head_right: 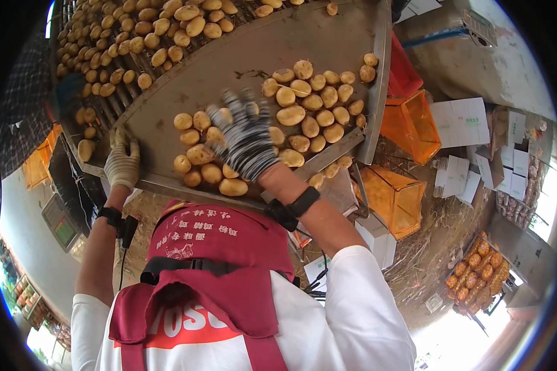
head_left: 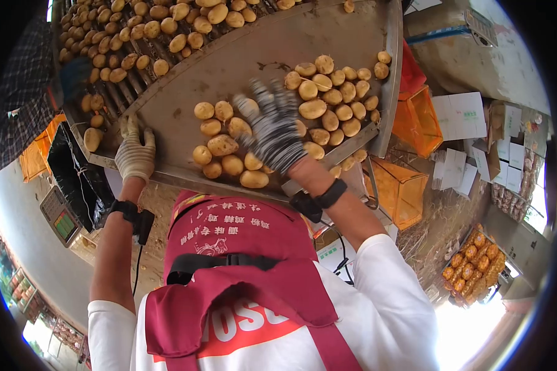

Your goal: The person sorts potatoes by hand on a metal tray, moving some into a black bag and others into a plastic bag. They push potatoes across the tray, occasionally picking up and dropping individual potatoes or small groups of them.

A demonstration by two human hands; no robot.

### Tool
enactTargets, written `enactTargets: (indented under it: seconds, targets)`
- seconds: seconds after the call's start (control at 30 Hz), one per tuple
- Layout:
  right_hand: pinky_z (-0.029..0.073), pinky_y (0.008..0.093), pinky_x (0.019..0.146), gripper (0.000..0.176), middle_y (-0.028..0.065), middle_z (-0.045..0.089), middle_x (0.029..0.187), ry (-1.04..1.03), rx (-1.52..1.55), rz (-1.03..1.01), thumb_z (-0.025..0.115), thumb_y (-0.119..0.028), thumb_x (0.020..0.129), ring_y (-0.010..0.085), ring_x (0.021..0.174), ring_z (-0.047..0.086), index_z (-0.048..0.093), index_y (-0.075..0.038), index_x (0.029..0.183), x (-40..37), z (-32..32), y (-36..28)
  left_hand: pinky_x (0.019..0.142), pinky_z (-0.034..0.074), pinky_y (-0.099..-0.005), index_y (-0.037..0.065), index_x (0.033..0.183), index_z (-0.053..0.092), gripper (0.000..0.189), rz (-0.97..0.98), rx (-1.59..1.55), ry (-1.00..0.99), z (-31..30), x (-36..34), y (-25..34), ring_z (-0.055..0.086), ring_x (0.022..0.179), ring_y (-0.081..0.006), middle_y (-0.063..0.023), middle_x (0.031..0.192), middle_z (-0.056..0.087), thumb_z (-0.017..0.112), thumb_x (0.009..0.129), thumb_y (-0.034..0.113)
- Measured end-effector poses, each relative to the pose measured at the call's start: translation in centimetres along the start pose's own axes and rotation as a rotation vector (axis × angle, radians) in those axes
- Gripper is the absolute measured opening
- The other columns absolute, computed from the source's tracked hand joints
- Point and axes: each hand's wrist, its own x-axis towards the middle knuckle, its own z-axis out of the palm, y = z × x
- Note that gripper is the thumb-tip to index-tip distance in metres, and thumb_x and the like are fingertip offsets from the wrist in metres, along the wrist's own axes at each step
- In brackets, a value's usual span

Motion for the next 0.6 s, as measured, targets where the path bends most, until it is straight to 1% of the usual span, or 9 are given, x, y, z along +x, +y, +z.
enactTargets:
  seconds: [0.07, 0.17, 0.2, 0.27, 0.33, 0.4, 0.47, 0.53, 0.6]
  targets:
    - [0.015, 0.0653, 0.118, 0.065, 0.0178, 0.034, 0.156, -0.200, -0.032, -0.186, 0.062, -0.053, 0.091, 0.0425, 0.147, 0.026, 0.050, -0.020, 0.146, -0.3, 0.7, -2.0, 0.099, 0.050, -0.0450, 0.020, 0.156, 0.031, 0.066, 0.031, -0.016, 0.043, 0.4, 0.0, -0.2, 0.062, 0.116, -0.0376, -0.0147, 0.157, 0.038, 0.050, 0.098, 0.041]
    - [0.016, 0.0636, 0.118, 0.064, 0.0162, 0.038, 0.155, -0.311, -0.023, -0.161, 0.060, -0.053, 0.092, 0.0417, 0.146, 0.027, 0.051, -0.019, 0.145, 1.3, 0.2, -1.1, 0.099, 0.050, -0.0453, 0.020, 0.156, 0.032, 0.065, -0.029, 0.018, -0.041, -0.2, -0.1, 0.3, 0.062, 0.116, -0.0378, -0.0144, 0.159, 0.036, 0.050, 0.097, 0.041]
    - [0.016, 0.0636, 0.118, 0.064, 0.0162, 0.038, 0.155, -0.312, -0.022, -0.162, 0.060, -0.053, 0.092, 0.0417, 0.146, 0.027, 0.051, -0.019, 0.145, 2.1, 0.4, 0.1, 0.099, 0.050, -0.0453, 0.020, 0.156, 0.032, 0.065, -0.032, 0.018, -0.041, -0.2, -0.1, 0.3, 0.062, 0.116, -0.0378, -0.0144, 0.159, 0.036, 0.050, 0.097, 0.041]
    - [0.019, 0.0622, 0.118, 0.065, 0.0165, 0.041, 0.153, -0.185, -0.178, 0.001, 0.060, -0.054, 0.092, 0.0418, 0.145, 0.031, 0.051, -0.017, 0.144, 3.5, 0.5, 2.5, 0.098, 0.050, -0.0457, 0.020, 0.156, 0.032, 0.065, -0.008, -0.017, -0.012, -0.3, -0.2, 0.3, 0.063, 0.116, -0.0377, -0.0138, 0.160, 0.035, 0.051, 0.097, 0.041]
    - [0.020, 0.0622, 0.117, 0.065, 0.0166, 0.041, 0.152, -0.145, -0.215, 0.027, 0.061, -0.054, 0.091, 0.0416, 0.145, 0.031, 0.051, -0.016, 0.144, 4.4, -0.9, 4.1, 0.098, 0.050, -0.0458, 0.020, 0.156, 0.032, 0.065, 0.003, -0.037, 0.002, -0.1, -0.1, 0.1, 0.063, 0.116, -0.0376, -0.0139, 0.160, 0.035, 0.051, 0.097, 0.041]
    - [0.020, 0.0622, 0.117, 0.066, 0.0167, 0.042, 0.152, -0.115, -0.249, 0.051, 0.062, -0.054, 0.091, 0.0414, 0.144, 0.031, 0.052, -0.016, 0.143, 4.6, -1.6, 3.6, 0.098, 0.050, -0.0459, 0.021, 0.156, 0.032, 0.065, 0.008, -0.057, 0.008, -0.1, -0.2, -0.1, 0.063, 0.117, -0.0375, -0.0140, 0.160, 0.034, 0.050, 0.097, 0.041]
    - [0.022, 0.0619, 0.117, 0.065, 0.0166, 0.042, 0.152, -0.123, 0.001, -0.063, 0.066, -0.052, 0.089, 0.0414, 0.144, 0.032, 0.054, -0.015, 0.141, 3.0, -2.2, 1.5, 0.098, 0.051, -0.0456, 0.020, 0.156, 0.031, 0.065, 0.002, -0.022, -0.028, -0.3, -0.1, 0.2, 0.062, 0.117, -0.0371, -0.0151, 0.159, 0.034, 0.050, 0.097, 0.041]
    - [0.021, 0.0630, 0.117, 0.065, 0.0157, 0.042, 0.153, -0.161, 0.029, -0.104, 0.068, -0.051, 0.087, 0.0413, 0.144, 0.032, 0.055, -0.015, 0.140, 0.8, -1.7, -1.5, 0.098, 0.050, -0.0455, 0.020, 0.156, 0.032, 0.065, 0.000, -0.034, -0.025, -0.5, -0.3, 0.7, 0.062, 0.118, -0.0369, -0.0156, 0.159, 0.035, 0.050, 0.097, 0.041]
    - [0.020, 0.0639, 0.117, 0.064, 0.0148, 0.043, 0.152, -0.276, 0.207, -0.249, 0.068, -0.050, 0.087, 0.0409, 0.144, 0.032, 0.055, -0.016, 0.139, -0.8, -0.7, -4.8, 0.098, 0.050, -0.0453, 0.019, 0.156, 0.033, 0.065, -0.006, -0.029, -0.019, -0.6, -0.1, 0.2, 0.062, 0.118, -0.0367, -0.0161, 0.159, 0.035, 0.050, 0.097, 0.041]
